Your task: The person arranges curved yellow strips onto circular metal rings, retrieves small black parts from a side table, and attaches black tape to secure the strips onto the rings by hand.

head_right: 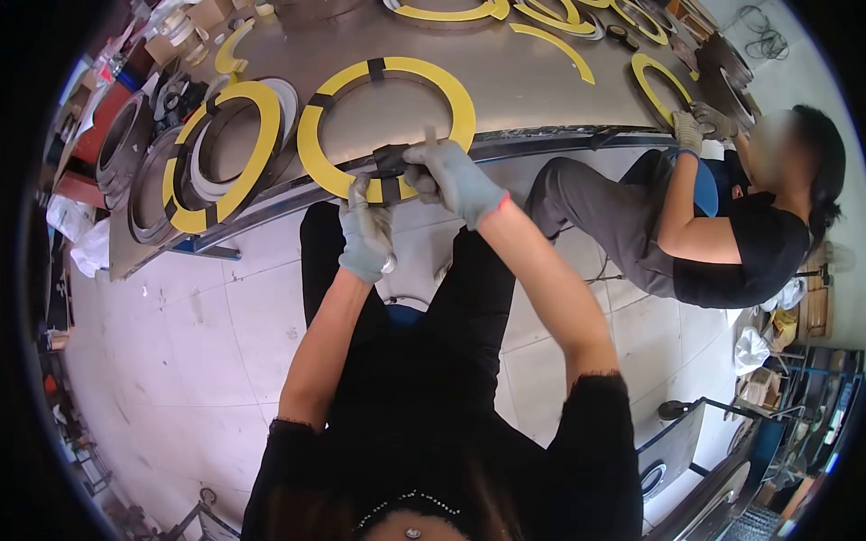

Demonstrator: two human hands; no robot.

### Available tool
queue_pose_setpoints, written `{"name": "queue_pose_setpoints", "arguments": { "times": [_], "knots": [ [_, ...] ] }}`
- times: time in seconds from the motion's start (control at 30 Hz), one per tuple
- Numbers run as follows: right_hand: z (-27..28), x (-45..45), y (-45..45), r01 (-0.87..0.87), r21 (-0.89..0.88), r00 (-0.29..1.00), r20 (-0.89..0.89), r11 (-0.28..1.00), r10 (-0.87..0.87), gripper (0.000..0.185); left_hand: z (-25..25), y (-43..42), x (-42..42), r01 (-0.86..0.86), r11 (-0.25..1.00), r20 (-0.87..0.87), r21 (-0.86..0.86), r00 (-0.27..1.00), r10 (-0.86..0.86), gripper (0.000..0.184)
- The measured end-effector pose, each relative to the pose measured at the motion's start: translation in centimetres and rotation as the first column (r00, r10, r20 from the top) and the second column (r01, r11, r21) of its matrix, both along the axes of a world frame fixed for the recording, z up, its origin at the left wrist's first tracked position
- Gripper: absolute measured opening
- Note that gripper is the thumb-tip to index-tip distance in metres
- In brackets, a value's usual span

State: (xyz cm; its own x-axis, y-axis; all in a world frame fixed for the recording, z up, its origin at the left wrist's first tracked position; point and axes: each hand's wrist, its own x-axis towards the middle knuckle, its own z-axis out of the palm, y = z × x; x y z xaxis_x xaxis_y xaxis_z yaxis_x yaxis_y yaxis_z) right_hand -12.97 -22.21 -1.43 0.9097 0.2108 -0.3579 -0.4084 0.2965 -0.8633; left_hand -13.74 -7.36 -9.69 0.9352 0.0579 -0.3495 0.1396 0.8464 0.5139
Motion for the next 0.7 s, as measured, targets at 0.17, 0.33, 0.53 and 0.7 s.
{"name": "queue_pose_setpoints", "arguments": {
  "times": [0.17,0.33,0.53,0.7],
  "knots": [
    [-1.5,3.7,1.5,-0.015,0.206,0.981,-0.186,0.978,0.055,0.030,0.2,0.4,0.4,0.067,0.996,0.022,0.066,0.997,-0.068,0.027],
    [3.2,-6.3,5.0,0.346,0.086,0.938,-0.007,0.934,-0.347,0.008,-0.5,0.5,2.1,0.103,0.921,-0.104,0.376,0.992,-0.068,0.045],
    [-14.6,-5.9,7.7,0.463,0.056,0.883,0.054,0.885,-0.466,0.018,-0.5,4.5,2.4,-0.055,-0.393,-0.188,0.918,0.811,-0.554,0.065],
    [-7.8,-5.5,2.6,0.661,-0.264,0.749,0.297,0.703,-0.593,0.040,2.9,6.8,0.5,-0.059,0.041,0.072,0.997,0.868,-0.491,0.027]
  ]
}}
